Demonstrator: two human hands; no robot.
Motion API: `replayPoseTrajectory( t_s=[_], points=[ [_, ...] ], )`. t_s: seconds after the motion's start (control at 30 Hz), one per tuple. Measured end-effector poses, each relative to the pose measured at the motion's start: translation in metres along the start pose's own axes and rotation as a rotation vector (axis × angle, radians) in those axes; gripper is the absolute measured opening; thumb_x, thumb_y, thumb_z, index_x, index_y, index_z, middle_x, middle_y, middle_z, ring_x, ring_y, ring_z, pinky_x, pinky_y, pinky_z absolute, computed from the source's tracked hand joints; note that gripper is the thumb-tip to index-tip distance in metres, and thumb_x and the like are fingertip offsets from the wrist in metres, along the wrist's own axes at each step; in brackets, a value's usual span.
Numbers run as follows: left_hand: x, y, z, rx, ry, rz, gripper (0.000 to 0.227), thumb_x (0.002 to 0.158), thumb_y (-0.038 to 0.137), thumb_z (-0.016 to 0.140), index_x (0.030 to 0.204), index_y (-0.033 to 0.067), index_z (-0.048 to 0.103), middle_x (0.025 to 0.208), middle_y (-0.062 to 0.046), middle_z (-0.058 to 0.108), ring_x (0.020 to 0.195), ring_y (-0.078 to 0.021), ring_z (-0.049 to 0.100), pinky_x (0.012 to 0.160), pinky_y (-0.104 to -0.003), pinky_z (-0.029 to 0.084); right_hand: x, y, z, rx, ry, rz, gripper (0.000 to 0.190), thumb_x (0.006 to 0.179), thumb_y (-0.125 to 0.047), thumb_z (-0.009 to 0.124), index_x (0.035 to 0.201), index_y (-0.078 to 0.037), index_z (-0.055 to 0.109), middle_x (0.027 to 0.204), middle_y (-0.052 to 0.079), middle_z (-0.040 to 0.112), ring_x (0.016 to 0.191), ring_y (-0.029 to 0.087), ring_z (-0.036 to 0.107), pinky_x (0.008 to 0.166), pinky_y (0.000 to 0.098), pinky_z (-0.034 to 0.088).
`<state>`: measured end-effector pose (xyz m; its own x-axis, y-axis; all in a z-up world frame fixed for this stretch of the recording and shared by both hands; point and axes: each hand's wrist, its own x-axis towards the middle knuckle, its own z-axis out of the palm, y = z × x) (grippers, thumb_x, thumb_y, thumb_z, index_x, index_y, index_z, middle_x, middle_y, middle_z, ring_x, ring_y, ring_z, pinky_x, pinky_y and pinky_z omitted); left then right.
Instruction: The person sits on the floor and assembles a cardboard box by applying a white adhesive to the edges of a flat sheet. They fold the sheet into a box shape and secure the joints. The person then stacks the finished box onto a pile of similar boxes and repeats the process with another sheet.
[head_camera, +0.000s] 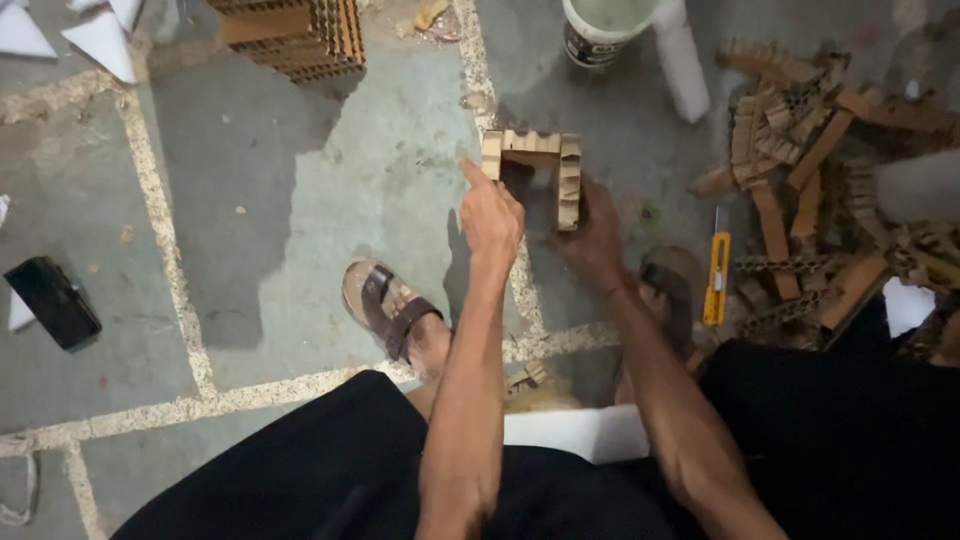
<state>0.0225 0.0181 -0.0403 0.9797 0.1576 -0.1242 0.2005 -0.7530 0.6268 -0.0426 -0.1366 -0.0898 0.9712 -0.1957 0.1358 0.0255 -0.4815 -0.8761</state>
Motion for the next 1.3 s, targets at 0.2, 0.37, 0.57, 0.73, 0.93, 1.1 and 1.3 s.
replayPoseTrajectory(
  t_s=[0.2,0.37,0.57,0.73,0.93,1.1,1.3],
  points=[
    [0.011,-0.004,-0.011,-0.025,-0.056,0.023,0.074,0.093,0.02,0.063,0.151,-0.0083,0.026,0.092,-0.034,0.07,0.089,-0.0528,0.067,0.081,-0.057,0.052,-0.011,-0.026,0.009,-0.066,0.141,-0.059,0.071,0.069,-0.016,0.087,0.133,-0.002,0.057,0.124,0.019,0.063,0.113,0.037,0.064,0.094,0.0444,0.054],
    [0.008,0.008,-0.048,-0.349,0.012,-0.029,0.084,0.089,0.05,0.076,0.144,-0.0055,0.043,0.105,-0.032,0.068,0.098,-0.0449,0.07,0.085,-0.049,0.054,-0.002,-0.025,0.006,-0.08,0.147,-0.022,0.044,0.083,-0.022,0.075,0.12,0.0,0.066,0.105,0.02,0.07,0.095,0.038,0.07,0.085,0.047,0.057],
    [-0.019,0.012,-0.063,-0.36,-0.011,-0.119,0.063,0.089,0.055,0.068,0.134,0.0099,0.068,0.109,-0.021,0.076,0.106,-0.0375,0.073,0.094,-0.044,0.055,0.032,-0.028,-0.01,-0.405,-0.13,0.26,0.056,0.093,-0.055,0.064,0.113,-0.004,0.075,0.103,0.026,0.075,0.095,0.043,0.071,0.083,0.0517,0.056],
    [-0.025,-0.018,-0.043,-0.349,0.04,-0.023,0.065,0.08,0.026,0.074,0.14,0.0077,0.058,0.118,-0.023,0.072,0.111,-0.0414,0.068,0.095,-0.045,0.052,0.037,-0.043,-0.023,-0.455,-0.248,0.188,0.081,0.084,-0.064,0.072,0.125,0.005,0.063,0.107,0.033,0.069,0.099,0.049,0.067,0.087,0.0556,0.053],
    [-0.026,-0.027,-0.03,-0.419,0.08,-0.026,0.064,0.079,0.015,0.07,0.142,0.007,0.058,0.119,-0.023,0.073,0.112,-0.0391,0.071,0.097,-0.043,0.054,0.027,-0.051,-0.016,-0.411,-0.321,0.192,0.069,0.079,-0.041,0.076,0.128,0.003,0.054,0.102,0.03,0.071,0.095,0.049,0.069,0.082,0.056,0.054],
    [-0.034,-0.012,-0.034,-0.484,0.125,0.0,0.07,0.073,0.026,0.084,0.134,0.0042,0.056,0.108,-0.025,0.073,0.102,-0.0411,0.071,0.088,-0.047,0.056,0.019,-0.037,-0.001,-0.514,-0.338,0.266,0.071,0.096,-0.032,0.066,0.142,0.012,0.036,0.086,0.036,0.068,0.082,0.054,0.068,0.069,0.0577,0.055],
    [-0.033,-0.021,0.001,-0.303,0.317,0.021,0.062,0.084,0.021,0.069,0.142,0.0059,0.056,0.107,-0.027,0.072,0.095,-0.0472,0.069,0.083,-0.053,0.056,0.02,-0.033,0.007,-0.479,-0.259,0.23,0.061,0.092,-0.027,0.067,0.13,0.013,0.041,0.086,0.036,0.067,0.082,0.056,0.066,0.067,0.0584,0.053]
  ],
)
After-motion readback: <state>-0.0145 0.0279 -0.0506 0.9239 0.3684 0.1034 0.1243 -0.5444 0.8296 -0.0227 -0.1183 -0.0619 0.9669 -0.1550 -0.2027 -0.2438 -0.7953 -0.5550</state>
